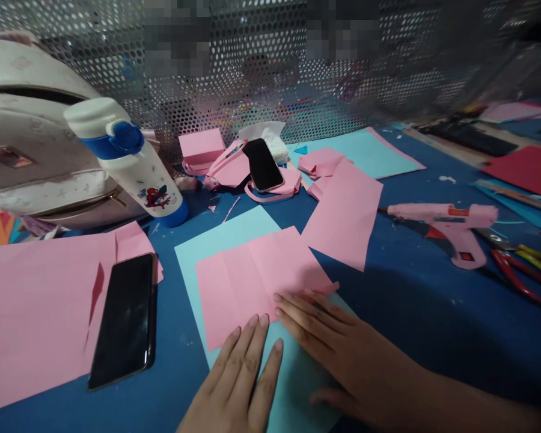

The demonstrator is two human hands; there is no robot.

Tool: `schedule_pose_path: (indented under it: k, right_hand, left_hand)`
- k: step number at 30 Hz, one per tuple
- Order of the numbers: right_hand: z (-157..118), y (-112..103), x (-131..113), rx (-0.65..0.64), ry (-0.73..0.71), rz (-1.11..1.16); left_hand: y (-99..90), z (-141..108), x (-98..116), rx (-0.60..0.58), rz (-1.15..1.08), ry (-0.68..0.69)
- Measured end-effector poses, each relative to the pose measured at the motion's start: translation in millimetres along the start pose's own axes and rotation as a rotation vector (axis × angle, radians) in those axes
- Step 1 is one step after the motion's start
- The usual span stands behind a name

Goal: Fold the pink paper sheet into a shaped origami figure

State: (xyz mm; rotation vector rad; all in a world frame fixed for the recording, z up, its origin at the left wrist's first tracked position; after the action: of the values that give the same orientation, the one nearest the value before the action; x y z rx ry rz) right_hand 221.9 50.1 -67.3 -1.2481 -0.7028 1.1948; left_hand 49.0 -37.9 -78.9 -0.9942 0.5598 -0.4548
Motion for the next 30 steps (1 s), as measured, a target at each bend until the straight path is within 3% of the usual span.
schedule_pose_path:
  k: [16, 25, 30]
  right_hand:
    - [3, 1, 3, -0.03, 0.05, 0.128]
    - [2, 0, 1, -0.025, 0.055, 0.121]
    - [4, -1, 1, 0.0, 0.047, 0.105]
  left_hand:
    - [-1.5, 2, 0, -0.017, -0.016, -0.018]
    - [-11.8, -3, 0, -0.019, 0.015, -0.061]
    - [-21.0, -15, -1, -0.049, 0.059, -0.217]
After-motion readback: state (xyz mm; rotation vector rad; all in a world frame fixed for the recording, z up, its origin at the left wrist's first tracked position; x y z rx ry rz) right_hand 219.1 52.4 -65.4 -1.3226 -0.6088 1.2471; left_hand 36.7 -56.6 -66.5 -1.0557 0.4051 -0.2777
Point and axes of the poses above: each hand's wrist, its own z-axis towards the middle knuckle, its own y-axis out of the palm, x = y × z, the point moved 4 cm from there along z, towards the middle knuckle, and after that the axes turned 11 degrees about x, right-handed, at the moved point
